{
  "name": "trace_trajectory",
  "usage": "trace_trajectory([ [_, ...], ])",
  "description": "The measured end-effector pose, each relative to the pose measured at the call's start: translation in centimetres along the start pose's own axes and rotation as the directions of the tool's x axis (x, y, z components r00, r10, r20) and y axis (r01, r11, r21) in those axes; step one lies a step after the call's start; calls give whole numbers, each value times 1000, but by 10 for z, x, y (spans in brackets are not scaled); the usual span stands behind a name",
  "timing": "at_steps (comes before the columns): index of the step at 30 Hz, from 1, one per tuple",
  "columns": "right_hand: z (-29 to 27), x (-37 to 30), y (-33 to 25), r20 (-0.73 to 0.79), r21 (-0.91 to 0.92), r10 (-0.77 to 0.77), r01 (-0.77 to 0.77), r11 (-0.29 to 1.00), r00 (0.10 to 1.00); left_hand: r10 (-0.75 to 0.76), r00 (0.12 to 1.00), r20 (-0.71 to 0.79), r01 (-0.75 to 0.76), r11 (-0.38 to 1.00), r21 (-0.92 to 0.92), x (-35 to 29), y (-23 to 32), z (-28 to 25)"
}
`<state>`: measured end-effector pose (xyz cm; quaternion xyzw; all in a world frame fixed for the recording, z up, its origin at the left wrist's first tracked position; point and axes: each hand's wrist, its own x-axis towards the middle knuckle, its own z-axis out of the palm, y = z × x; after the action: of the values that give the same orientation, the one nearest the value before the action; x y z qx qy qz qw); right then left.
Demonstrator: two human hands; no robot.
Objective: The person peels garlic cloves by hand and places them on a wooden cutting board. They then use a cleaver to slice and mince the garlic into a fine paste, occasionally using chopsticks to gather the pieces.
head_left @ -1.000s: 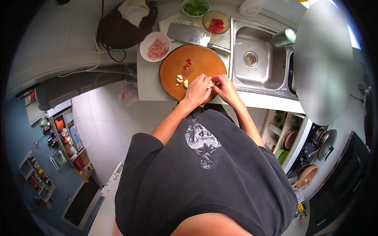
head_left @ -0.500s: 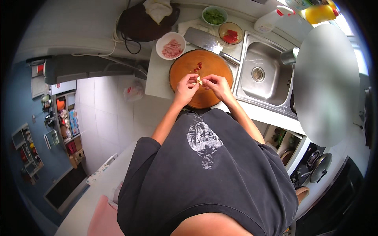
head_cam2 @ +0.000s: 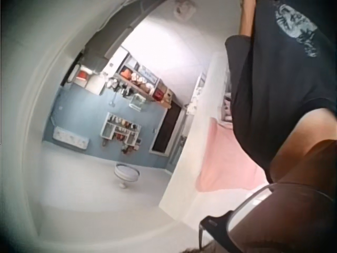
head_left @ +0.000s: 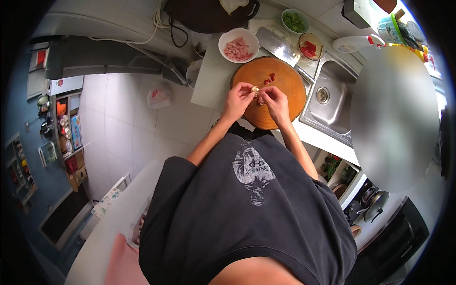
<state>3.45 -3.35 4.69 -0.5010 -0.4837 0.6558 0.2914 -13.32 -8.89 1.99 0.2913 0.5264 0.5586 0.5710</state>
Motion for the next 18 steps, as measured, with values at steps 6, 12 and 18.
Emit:
trace_trajectory([
  [6,14,-2,2,-116,-89,-58,48,995,991,-35,992,119,32,999,29,15,-4,-10],
  [12,12,-5,-3,-166,0,-51,52,999,985,33,975,219,-72,982,173,24,4,0],
  [18,-17,-2,-3,-136,-60,-48,40,997,990,16,964,265,-47,993,111,31,-1,9],
])
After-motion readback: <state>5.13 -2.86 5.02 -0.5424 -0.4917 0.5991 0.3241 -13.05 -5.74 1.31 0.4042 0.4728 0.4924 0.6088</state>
